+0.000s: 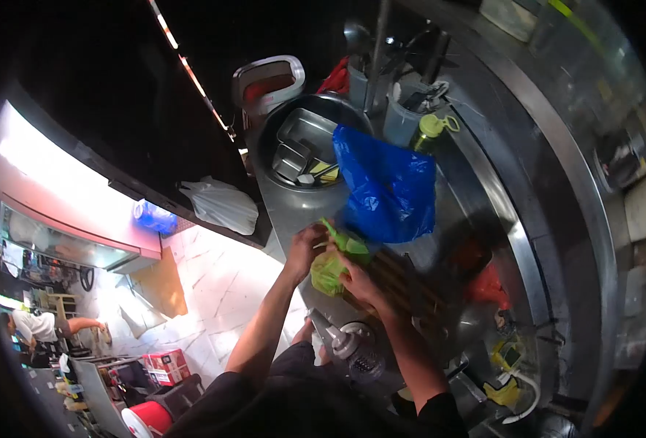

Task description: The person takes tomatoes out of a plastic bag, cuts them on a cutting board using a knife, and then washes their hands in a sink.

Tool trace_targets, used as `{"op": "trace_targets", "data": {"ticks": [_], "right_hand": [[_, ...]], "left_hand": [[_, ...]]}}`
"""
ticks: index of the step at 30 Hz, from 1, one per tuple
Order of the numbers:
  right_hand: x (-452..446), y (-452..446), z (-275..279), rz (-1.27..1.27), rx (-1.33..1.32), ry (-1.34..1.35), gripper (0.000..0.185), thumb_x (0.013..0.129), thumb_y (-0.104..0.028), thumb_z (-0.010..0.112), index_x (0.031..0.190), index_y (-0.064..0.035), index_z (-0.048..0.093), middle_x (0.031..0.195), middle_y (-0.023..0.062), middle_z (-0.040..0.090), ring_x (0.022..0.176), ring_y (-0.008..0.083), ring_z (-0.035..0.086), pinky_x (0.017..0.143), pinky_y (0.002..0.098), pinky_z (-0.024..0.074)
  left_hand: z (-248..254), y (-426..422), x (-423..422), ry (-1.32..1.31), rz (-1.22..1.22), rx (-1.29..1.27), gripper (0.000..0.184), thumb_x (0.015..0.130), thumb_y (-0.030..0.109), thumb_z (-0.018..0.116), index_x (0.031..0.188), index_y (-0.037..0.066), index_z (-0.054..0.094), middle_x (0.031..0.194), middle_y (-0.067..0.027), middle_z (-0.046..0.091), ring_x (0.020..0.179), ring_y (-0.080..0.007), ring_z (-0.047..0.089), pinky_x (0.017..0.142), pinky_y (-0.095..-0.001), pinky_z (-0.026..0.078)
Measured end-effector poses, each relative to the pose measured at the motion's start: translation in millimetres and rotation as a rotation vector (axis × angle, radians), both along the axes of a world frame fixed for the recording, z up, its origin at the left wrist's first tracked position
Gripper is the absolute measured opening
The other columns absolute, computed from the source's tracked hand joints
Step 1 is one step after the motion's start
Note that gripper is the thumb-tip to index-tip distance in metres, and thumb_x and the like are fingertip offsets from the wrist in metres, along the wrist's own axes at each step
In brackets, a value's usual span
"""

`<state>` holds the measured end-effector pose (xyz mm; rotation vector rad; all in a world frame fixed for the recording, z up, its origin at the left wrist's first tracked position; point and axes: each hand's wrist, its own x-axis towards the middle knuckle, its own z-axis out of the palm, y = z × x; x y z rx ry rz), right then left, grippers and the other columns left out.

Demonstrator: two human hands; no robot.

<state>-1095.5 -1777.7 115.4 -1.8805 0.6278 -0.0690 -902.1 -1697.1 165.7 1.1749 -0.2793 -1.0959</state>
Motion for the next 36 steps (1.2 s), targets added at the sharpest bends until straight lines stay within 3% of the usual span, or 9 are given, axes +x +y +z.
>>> {"op": "trace_targets", "data": {"ticks": [3,6,7,12,15,18,21,28,36], "right_hand": [[12.7,-5.1,5.0,-0.115,-0.399,-0.204,0.057,0.099,-0.015,0.058,0.155,-0.0079,0.046,0.141,0.0314,0.057,0.123,0.0483,0.06,0.106,0.0512,0.0477],[19.0,-9.8,18.0,-0.099,-0.301,0.215,0.055,0.098,-0.017,0.059,0.152,-0.0102,0.05,0.125,0.0285,0.066,0.112,0.05,0.062,0.099,0.0552,0.0493],[19.0,-11.5,10.7,-0.087,-0.373,0.199,0.054,0.098,-0.017,0.059,0.151,-0.0114,0.051,0.121,0.0274,0.068,0.11,0.0495,0.062,0.097,0.0556,0.0499],[30.0,-22.3,-22.2,-0.09,-0.61,0.168,0.049,0.096,-0.017,0.061,0.145,-0.0173,0.057,0.109,0.0204,0.074,0.101,0.0468,0.067,0.088,0.0558,0.0532],[70.1,-25.1,79.6,0.014,-0.621,0.613,0.049,0.092,-0.013,0.065,0.14,-0.0208,0.06,0.11,0.015,0.074,0.096,0.0439,0.069,0.084,0.0547,0.0544],[60.8,-32.4,15.0,-0.1,-0.671,0.185,0.054,0.088,-0.013,0.069,0.14,-0.0238,0.061,0.111,0.0108,0.075,0.094,0.0394,0.071,0.081,0.0532,0.0553],[49.3,-30.5,-23.1,0.014,-0.652,0.251,0.055,0.084,-0.013,0.071,0.138,-0.0245,0.063,0.111,0.0085,0.076,0.097,0.0362,0.072,0.082,0.051,0.0563],[81.5,-16.4,43.2,0.251,-0.56,0.093,0.049,0.08,-0.011,0.075,0.128,-0.018,0.069,0.115,0.0064,0.075,0.102,0.0329,0.073,0.087,0.0458,0.0583],[89.3,-8.7,47.2,0.148,-0.479,-0.055,0.053,0.086,-0.021,0.081,0.134,-0.009,0.061,0.118,0.014,0.07,0.104,0.031,0.071,0.089,0.042,0.057]], "left_hand": [[-11.9,-6.3,-0.2,-0.015,0.077,-0.132,0.042,0.093,0.012,0.06,0.133,-0.001,0.063,0.139,-0.0223,0.06,0.126,-0.0323,0.061,0.107,-0.0418,0.048],[-45.5,4.8,11.0,-1.004,-0.105,0.017,0.053,0.085,0.003,0.063,0.137,-0.005,0.058,0.138,-0.0281,0.058,0.132,-0.0443,0.055,0.112,-0.0439,0.044],[-61.8,6.9,9.4,-1.055,-0.096,0.064,0.053,0.083,0.001,0.069,0.134,-0.006,0.058,0.134,-0.0311,0.056,0.128,-0.0502,0.053,0.111,-0.0457,0.044],[-40.0,17.5,10.4,-0.927,-0.069,0.238,0.038,0.085,0.013,0.077,0.117,-0.001,0.065,0.129,-0.0263,0.059,0.121,-0.0471,0.055,0.106,-0.048,0.047],[-47.6,25.7,31.4,-1.13,-0.277,0.106,0.043,0.084,0.022,0.082,0.118,0.0,0.067,0.131,-0.0217,0.061,0.124,-0.0439,0.056,0.107,-0.0471,0.047],[-52.5,31.3,39.8,-1.22,-0.37,0.141,0.052,0.081,0.027,0.085,0.126,0.006,0.068,0.135,-0.0174,0.063,0.129,-0.0404,0.055,0.11,-0.0465,0.045],[-36.7,34.3,47.7,-1.249,-0.451,0.226,0.06,0.08,0.029,0.085,0.135,0.014,0.068,0.139,-0.0145,0.062,0.135,-0.038,0.053,0.112,-0.0471,0.044],[-49.3,47.5,46.0,-1.155,-0.464,0.161,0.08,0.079,0.031,0.085,0.152,0.029,0.055,0.149,-0.0108,0.056,0.141,-0.0355,0.048,0.115,-0.0499,0.04],[-63.1,68.6,34.4,-1.088,-0.169,0.068,0.047,0.084,0.014,0.08,0.13,0.014,0.072,0.133,-0.0139,0.065,0.129,-0.0354,0.058,0.105,-0.0454,0.05]]}}
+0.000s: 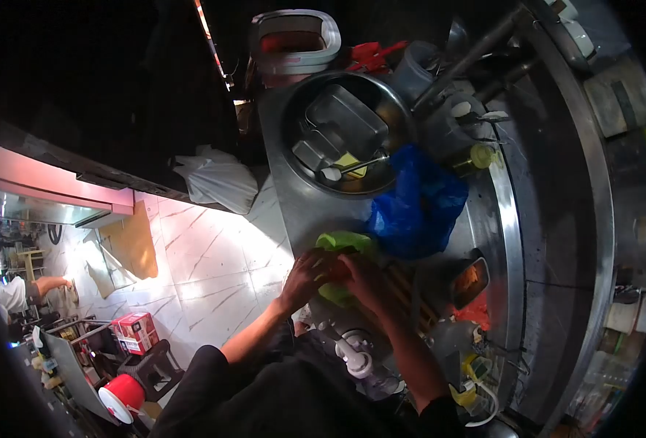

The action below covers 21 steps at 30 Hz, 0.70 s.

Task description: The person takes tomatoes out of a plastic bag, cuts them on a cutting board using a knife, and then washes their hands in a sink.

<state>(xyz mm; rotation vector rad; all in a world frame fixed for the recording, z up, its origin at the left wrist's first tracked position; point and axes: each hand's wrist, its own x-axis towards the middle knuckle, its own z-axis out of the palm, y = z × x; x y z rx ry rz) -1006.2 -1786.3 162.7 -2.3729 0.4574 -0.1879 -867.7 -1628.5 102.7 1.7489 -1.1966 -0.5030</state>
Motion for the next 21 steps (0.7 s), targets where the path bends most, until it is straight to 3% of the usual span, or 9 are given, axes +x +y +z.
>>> {"op": "trace_targets", "data": {"ticks": [1,3,4,7,9,13,16,21], "right_hand": [[-1.6,0.7,5.7,-0.068,0.174,0.015,0.053,0.088,-0.022,0.081,0.134,-0.0082,0.06,0.116,0.0136,0.07,0.103,0.0289,0.071,0.087,0.0404,0.0568],[-9.6,4.2,21.2,-0.216,0.519,0.044,0.052,0.091,-0.025,0.081,0.134,-0.0064,0.059,0.114,0.0129,0.07,0.099,0.0246,0.071,0.085,0.0372,0.0563],[-14.5,8.1,30.8,-0.242,0.501,0.061,0.052,0.092,-0.026,0.081,0.135,-0.0061,0.059,0.112,0.0121,0.07,0.097,0.0223,0.07,0.084,0.036,0.0559],[-24.8,15.2,66.4,-0.314,0.437,0.114,0.052,0.094,-0.028,0.08,0.135,-0.0056,0.058,0.107,0.0101,0.069,0.093,0.0172,0.067,0.082,0.0337,0.0548],[-30.2,18.7,85.8,-0.361,0.4,0.156,0.053,0.094,-0.029,0.08,0.136,-0.0058,0.058,0.106,0.0096,0.069,0.092,0.0165,0.067,0.081,0.0336,0.0545],[-60.1,25.4,69.5,-0.47,0.349,0.038,0.051,0.096,-0.034,0.078,0.134,-0.0069,0.06,0.108,0.0092,0.07,0.092,0.0156,0.067,0.08,0.0335,0.0538],[-65.8,22.4,102.7,-0.519,0.309,0.035,0.049,0.097,-0.036,0.076,0.132,-0.006,0.062,0.112,0.0092,0.07,0.096,0.016,0.068,0.081,0.0328,0.0535],[-100.0,23.5,88.2,-0.641,0.406,-0.126,0.044,0.1,-0.036,0.072,0.129,-0.004,0.063,0.117,0.0091,0.07,0.105,0.0178,0.068,0.089,0.0333,0.0529]], "left_hand": [[6.1,0.4,0.0,-0.019,0.013,-0.062,0.044,0.084,0.01,0.08,0.127,0.01,0.073,0.128,-0.0147,0.068,0.123,-0.035,0.063,0.101,-0.0439,0.054],[14.2,-0.7,-5.9,0.239,0.102,-0.072,0.035,0.083,0.003,0.079,0.118,0.008,0.076,0.115,-0.013,0.073,0.111,-0.0325,0.069,0.092,-0.0404,0.057],[17.5,-2.0,-9.9,0.369,0.142,-0.077,0.031,0.083,0.0,0.079,0.113,0.008,0.078,0.109,-0.0121,0.075,0.105,-0.0313,0.072,0.087,-0.0386,0.059],[25.7,-10.7,-18.2,0.334,0.165,-0.129,0.026,0.082,-0.004,0.079,0.106,0.007,0.079,0.1,-0.0105,0.076,0.095,-0.0284,0.074,0.082,-0.0358,0.06],[56.6,-22.0,-15.6,0.304,0.089,-0.167,0.022,0.083,-0.004,0.079,0.103,0.006,0.078,0.099,-0.0109,0.075,0.094,-0.0283,0.073,0.082,-0.0359,0.059],[80.5,-37.1,-31.9,0.225,0.011,-0.273,0.01,0.091,0.002,0.073,0.101,0.004,0.072,0.101,-0.0124,0.072,0.097,-0.0294,0.071,0.083,-0.0383,0.057],[80.7,-48.2,-48.0,0.172,-0.053,-0.217,0.007,0.093,0.005,0.07,0.1,0.003,0.069,0.101,-0.0122,0.07,0.1,-0.0315,0.069,0.087,-0.0397,0.055],[52.1,-68.9,-84.3,0.182,-0.148,-0.21,0.013,0.092,0.004,0.066,0.106,0.004,0.067,0.105,-0.0132,0.068,0.103,-0.0344,0.068,0.09,-0.0416,0.054]]}}
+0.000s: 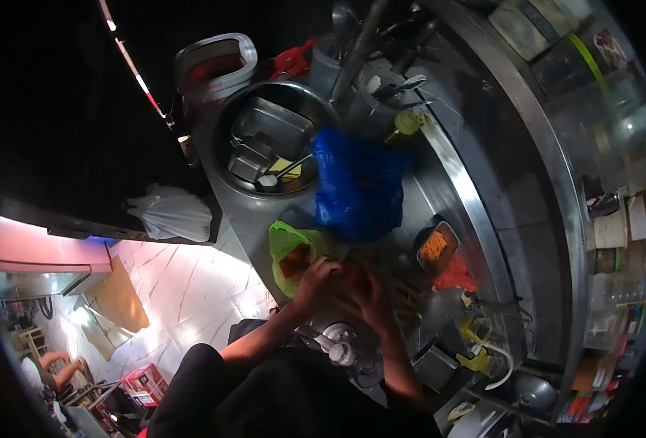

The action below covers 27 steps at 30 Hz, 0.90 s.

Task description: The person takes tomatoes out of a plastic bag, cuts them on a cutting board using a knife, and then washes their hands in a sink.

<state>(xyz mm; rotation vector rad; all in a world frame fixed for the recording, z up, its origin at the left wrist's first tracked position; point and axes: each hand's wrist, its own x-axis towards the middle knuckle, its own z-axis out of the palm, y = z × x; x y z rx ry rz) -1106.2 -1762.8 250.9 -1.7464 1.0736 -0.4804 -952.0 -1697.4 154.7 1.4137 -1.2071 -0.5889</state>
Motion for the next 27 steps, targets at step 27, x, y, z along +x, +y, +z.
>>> {"op": "trace_targets", "data": {"ticks": [27], "right_hand": [[-140.0,31.8,-121.6,-0.255,0.407,-0.035,0.036,0.103,-0.038,0.069,0.126,-0.0103,0.063,0.107,0.0006,0.068,0.083,0.009,0.061,0.07,0.0277,0.0511]], "left_hand": [[-17.7,-62.5,-3.4,-0.625,-0.243,0.407,0.024,0.096,0.013,0.057,0.114,0.002,0.068,0.108,-0.0201,0.07,0.096,-0.0363,0.072,0.081,-0.0465,0.058]]}}
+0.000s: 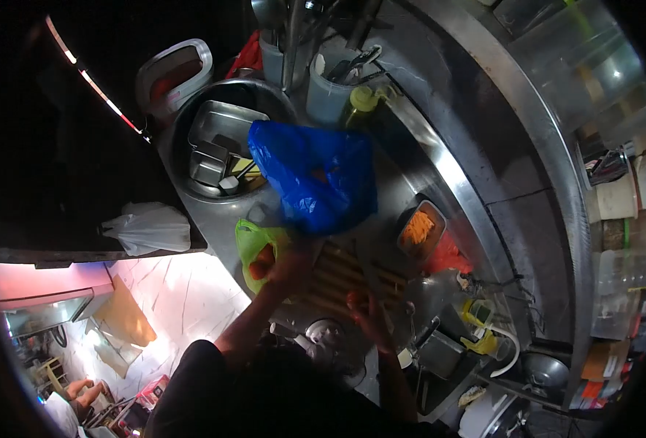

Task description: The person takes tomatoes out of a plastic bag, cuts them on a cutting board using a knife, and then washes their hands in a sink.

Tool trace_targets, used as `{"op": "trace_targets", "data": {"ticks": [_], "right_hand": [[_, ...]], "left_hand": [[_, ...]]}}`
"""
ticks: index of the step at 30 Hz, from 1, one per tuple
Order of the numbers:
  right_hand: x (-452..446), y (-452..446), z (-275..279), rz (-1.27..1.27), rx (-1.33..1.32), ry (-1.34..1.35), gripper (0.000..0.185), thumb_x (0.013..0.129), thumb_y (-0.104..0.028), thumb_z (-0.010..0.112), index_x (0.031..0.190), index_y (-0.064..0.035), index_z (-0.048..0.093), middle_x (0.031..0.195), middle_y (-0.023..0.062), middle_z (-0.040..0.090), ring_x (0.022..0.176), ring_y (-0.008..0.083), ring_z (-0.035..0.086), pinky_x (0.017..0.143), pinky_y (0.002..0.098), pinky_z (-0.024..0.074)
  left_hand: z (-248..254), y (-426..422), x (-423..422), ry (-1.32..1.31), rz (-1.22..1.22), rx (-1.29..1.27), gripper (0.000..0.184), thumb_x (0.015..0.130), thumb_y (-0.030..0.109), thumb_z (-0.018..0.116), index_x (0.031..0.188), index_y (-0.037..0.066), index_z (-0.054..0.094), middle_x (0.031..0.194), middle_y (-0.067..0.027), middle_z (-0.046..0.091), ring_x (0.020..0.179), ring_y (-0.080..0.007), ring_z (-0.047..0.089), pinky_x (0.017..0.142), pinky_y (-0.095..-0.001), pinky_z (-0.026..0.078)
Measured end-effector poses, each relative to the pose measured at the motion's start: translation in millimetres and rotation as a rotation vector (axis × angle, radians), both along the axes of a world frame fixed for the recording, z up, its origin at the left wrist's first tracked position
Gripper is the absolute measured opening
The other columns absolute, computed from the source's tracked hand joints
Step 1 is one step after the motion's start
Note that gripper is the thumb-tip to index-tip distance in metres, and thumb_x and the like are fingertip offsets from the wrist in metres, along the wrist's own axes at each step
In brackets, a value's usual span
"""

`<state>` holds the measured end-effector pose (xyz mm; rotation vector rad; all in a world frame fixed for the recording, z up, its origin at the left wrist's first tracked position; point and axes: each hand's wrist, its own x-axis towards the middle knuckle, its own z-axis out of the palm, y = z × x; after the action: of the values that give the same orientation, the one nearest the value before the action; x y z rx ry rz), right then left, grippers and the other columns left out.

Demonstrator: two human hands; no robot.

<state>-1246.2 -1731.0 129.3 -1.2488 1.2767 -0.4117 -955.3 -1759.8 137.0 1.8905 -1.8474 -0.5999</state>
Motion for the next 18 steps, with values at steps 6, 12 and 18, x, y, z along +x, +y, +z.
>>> {"op": "trace_targets", "data": {"ticks": [6,12,18], "right_hand": [[-5.9,-3.6,-25.5,-0.156,0.318,-0.032,0.034,0.105,-0.04,0.061,0.124,-0.012,0.065,0.1,-0.0003,0.068,0.072,0.0071,0.059,0.061,0.025,0.0486],[16.6,-21.3,9.0,-0.109,0.264,0.047,0.03,0.1,-0.038,0.064,0.105,-0.0086,0.068,0.091,0.0002,0.064,0.072,0.0092,0.059,0.062,0.0304,0.0492],[30.8,-25.8,-34.5,0.319,-0.832,0.465,0.021,0.093,-0.014,0.071,0.111,-0.0058,0.064,0.091,0.0127,0.064,0.082,0.0327,0.063,0.074,0.044,0.0509]], "left_hand": [[1.2,55.3,57.1,0.494,0.49,-0.277,0.018,0.092,0.015,0.068,0.105,0.003,0.07,0.095,-0.016,0.072,0.086,-0.0376,0.071,0.076,-0.0461,0.058],[0.3,89.1,84.3,0.081,0.306,0.092,0.01,0.086,0.016,0.073,0.091,0.007,0.075,0.094,-0.014,0.074,0.09,-0.0351,0.071,0.078,-0.0466,0.056],[-27.3,115.9,85.8,-0.176,0.346,0.061,0.034,0.081,0.018,0.078,0.113,0.011,0.071,0.109,-0.0144,0.069,0.098,-0.0369,0.069,0.088,-0.0487,0.055]]}}
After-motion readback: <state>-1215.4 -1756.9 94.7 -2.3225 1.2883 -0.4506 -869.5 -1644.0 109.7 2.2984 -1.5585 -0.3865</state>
